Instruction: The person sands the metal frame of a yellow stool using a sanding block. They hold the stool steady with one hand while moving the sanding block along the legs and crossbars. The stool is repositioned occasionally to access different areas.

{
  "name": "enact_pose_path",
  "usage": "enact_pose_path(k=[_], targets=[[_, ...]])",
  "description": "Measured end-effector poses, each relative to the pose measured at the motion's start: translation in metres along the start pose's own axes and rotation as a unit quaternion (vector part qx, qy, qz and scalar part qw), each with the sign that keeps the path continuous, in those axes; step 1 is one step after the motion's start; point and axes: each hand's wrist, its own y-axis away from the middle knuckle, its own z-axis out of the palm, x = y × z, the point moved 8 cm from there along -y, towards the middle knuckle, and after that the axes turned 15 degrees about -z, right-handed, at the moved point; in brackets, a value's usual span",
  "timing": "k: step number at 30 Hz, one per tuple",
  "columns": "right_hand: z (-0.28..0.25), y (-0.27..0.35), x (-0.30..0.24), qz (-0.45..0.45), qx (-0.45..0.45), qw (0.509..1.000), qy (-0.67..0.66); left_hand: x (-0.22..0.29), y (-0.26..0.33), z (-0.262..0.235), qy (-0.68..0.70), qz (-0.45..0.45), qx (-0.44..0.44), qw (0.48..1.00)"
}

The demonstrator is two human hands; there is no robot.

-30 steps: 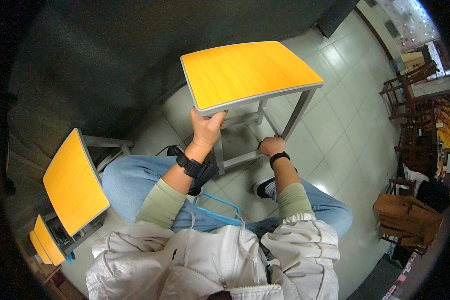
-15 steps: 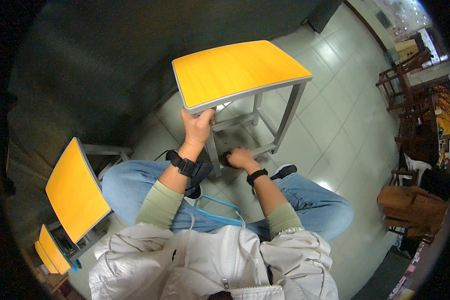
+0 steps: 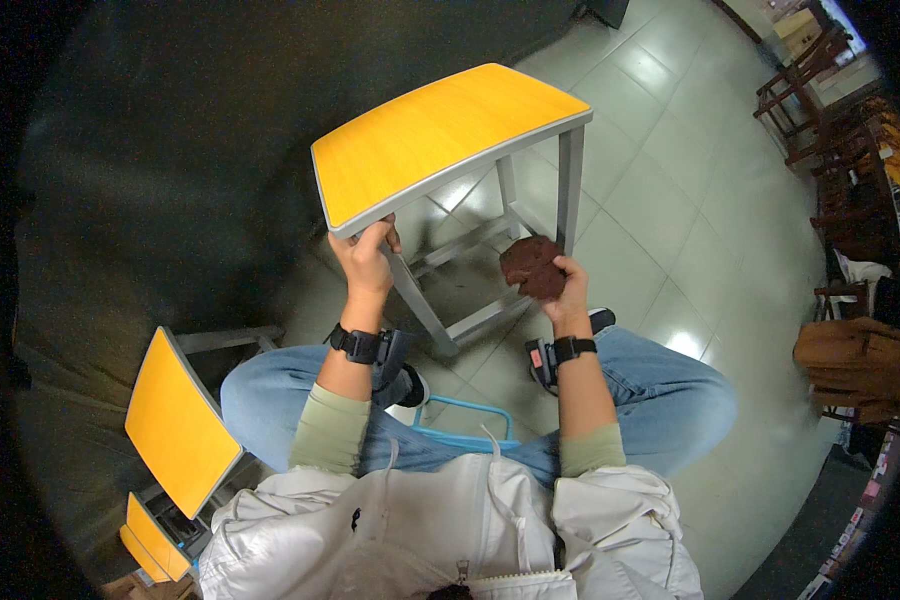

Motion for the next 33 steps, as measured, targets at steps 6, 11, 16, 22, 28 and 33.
enact_pose_path(k=[6,11,16,22,28,33], targets=[[-0.008,-0.042,0.016,-0.015,0.072,0.995,-0.067,-0.001,-0.003,0.000,-0.020,-0.002,0.006,1.000],[-0.010,-0.053,0.073,0.069,0.080,0.984,-0.142,-0.007,-0.002,-0.005,-0.086,-0.014,0.022,0.996],[-0.048,-0.073,0.123,0.084,0.189,0.970,-0.126,-0.014,-0.004,-0.009,-0.042,-0.042,0.021,0.998],[-0.122,-0.104,0.107,-0.031,0.306,0.936,0.171,-0.017,0.001,-0.011,-0.024,-0.045,0.044,0.998],[-0.140,-0.124,0.094,-0.096,0.373,0.853,0.352,-0.021,0.003,-0.011,-0.043,-0.060,0.021,0.997],[-0.106,-0.128,0.130,-0.099,0.246,0.890,0.370,-0.026,0.008,-0.017,-0.026,-0.068,0.025,0.997]])
